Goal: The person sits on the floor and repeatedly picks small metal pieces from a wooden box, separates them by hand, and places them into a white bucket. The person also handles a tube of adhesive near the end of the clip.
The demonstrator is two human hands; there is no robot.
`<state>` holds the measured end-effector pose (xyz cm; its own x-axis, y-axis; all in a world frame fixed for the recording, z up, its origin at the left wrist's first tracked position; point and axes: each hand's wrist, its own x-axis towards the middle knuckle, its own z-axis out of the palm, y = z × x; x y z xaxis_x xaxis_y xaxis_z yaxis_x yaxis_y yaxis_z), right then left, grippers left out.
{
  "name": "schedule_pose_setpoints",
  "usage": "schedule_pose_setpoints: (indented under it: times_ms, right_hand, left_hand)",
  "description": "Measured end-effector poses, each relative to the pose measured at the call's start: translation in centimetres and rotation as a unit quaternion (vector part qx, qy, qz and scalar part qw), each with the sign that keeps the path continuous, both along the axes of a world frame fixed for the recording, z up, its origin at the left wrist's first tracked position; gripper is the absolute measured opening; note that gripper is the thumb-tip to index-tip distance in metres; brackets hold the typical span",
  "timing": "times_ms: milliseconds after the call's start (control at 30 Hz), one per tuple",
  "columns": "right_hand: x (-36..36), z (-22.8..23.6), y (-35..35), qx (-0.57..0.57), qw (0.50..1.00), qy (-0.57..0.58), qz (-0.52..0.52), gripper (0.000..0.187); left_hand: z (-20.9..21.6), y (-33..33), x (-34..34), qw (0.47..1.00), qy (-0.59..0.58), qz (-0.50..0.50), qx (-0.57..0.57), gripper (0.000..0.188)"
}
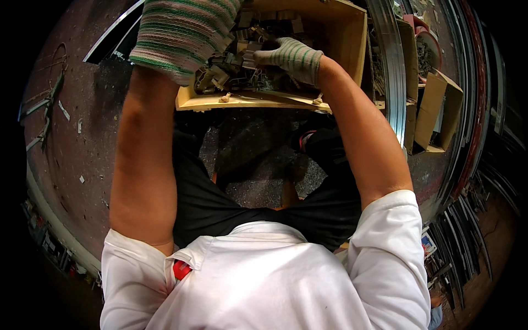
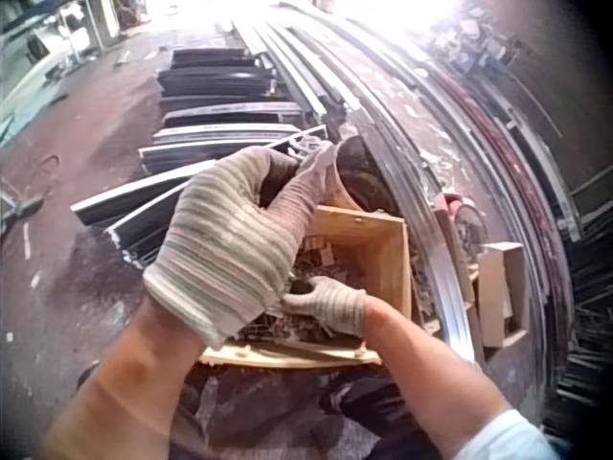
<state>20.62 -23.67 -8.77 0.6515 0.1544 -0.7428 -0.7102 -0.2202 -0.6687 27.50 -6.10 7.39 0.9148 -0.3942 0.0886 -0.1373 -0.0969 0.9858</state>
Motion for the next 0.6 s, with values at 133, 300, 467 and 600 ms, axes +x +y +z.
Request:
schedule_pose_setpoints:
  times_ms: [133,300,467,600]
  right_hand:
    - [-0.2,1.5,0.4,0.149,0.983,-0.031,-0.105,0.053]
    - [-0.1,-2.3,-0.7,-0.022,0.995,-0.064,-0.077,0.051]
    - [-0.5,-2.8,2.9,-0.373,0.888,-0.124,0.239,0.057]
    - [0.8,-1.1,5.6,-0.412,0.849,-0.060,0.326,0.051]
  left_hand:
    - [-0.1,0.5,-0.2,1.000,-0.025,-0.010,-0.014,0.025]
    - [-0.7,0.0,0.0,0.999,-0.026,-0.020,-0.040,0.024]
    - [-1.5,-0.3,0.0,0.998,-0.043,-0.023,-0.049,0.024]
    - [-1.2,-0.5,-0.3,0.999,-0.035,-0.017,-0.033,0.024]
